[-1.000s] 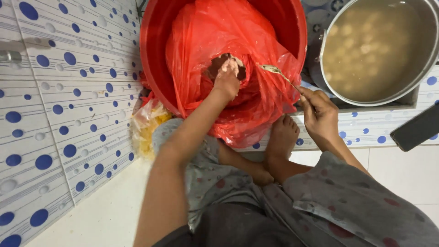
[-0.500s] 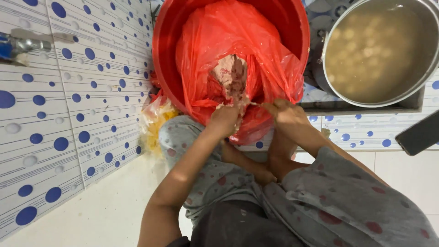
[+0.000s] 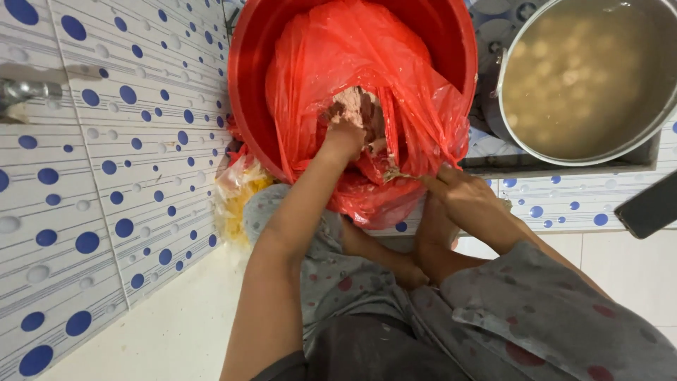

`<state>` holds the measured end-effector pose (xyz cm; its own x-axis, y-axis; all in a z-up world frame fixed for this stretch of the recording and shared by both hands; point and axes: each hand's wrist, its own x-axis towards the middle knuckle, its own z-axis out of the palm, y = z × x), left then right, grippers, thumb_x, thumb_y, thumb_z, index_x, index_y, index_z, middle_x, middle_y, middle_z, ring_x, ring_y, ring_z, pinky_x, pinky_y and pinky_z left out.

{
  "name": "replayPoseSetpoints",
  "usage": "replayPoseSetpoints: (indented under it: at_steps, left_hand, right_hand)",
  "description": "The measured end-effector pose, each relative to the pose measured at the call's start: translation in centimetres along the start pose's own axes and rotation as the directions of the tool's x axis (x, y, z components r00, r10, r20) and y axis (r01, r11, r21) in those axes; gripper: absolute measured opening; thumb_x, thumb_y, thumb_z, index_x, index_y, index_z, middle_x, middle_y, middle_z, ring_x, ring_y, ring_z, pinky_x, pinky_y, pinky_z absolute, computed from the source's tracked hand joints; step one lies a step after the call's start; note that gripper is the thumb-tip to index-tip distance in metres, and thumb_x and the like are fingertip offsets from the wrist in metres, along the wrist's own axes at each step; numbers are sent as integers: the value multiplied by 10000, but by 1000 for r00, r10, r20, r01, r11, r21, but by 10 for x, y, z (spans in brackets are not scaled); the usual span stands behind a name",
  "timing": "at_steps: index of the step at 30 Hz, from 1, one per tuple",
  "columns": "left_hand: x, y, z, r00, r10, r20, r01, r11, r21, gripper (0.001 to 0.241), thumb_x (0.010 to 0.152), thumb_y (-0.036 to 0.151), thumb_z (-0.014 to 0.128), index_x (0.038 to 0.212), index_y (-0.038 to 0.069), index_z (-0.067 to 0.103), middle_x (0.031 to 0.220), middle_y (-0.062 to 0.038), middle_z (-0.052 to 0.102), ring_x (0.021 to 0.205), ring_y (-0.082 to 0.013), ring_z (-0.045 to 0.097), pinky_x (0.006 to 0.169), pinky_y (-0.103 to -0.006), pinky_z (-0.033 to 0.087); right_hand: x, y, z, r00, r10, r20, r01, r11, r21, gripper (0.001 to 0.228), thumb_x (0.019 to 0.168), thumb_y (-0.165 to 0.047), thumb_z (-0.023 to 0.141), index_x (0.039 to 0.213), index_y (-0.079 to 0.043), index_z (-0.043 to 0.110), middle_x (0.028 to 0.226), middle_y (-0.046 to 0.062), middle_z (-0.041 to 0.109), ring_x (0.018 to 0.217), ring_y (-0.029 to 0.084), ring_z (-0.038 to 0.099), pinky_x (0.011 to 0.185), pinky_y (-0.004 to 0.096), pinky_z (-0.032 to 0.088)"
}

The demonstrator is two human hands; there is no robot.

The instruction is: Forming meatballs by hand and scooping them into a pot of boiling water.

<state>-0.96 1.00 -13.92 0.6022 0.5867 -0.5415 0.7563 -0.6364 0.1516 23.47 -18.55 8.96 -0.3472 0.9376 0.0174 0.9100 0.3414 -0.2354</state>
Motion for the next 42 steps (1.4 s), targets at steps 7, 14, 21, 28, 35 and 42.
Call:
replayPoseSetpoints:
  at_steps: [7,14,21,28,35,42]
  left_hand:
    - [-90,5,-61,994,113,11,-113,989,98,288,875,172,682,1129,54,749,1090,-225,710,1116,-452,639,873,-581,548]
    - [-167,-30,-30,956,238,-174,-195,953,232,311,872,190,609,1102,37,750,840,-174,728,873,-378,695,821,-569,516]
    - [-192,-14,-59,973,115,-199,-100,992,82,252,882,164,567,949,60,786,785,-139,693,814,-353,676,674,-508,523]
    - [-152,12,-121,976,7,-219,17,994,107,252,894,295,646,964,89,772,797,-154,710,810,-376,723,661,-528,579]
    - [17,-8,3,991,-131,30,132,991,-23,287,941,195,544,1038,120,803,968,-181,753,978,-374,740,749,-540,607]
    - [-63,32,-97,806,-524,277,553,832,-37,547,1045,223,483,1585,167,424,1530,-319,449,1319,-482,542,925,-560,503]
  right_hand:
    - [-10,15,-15,993,114,29,-112,991,-71,168,982,-211,579,1092,-274,689,881,-51,575,786,204,678,601,353,550]
    - [15,-3,-19,987,163,5,-161,979,-127,309,976,-229,532,1236,-321,672,982,-38,605,901,191,698,655,326,571]
    - [56,-34,44,997,75,18,-77,991,114,330,996,-191,529,1282,-257,681,967,12,647,927,252,710,713,378,599]
    - [38,-34,53,991,-105,-86,123,965,231,290,973,-104,488,1165,-183,691,857,30,595,795,272,679,616,364,540]
    - [27,-8,26,999,-8,54,0,988,154,309,956,-203,498,1205,-280,664,933,-14,614,877,236,697,664,388,575]
    - [-2,22,11,962,177,209,-229,938,259,329,940,-311,538,1239,-292,675,1027,24,646,998,317,698,738,472,591]
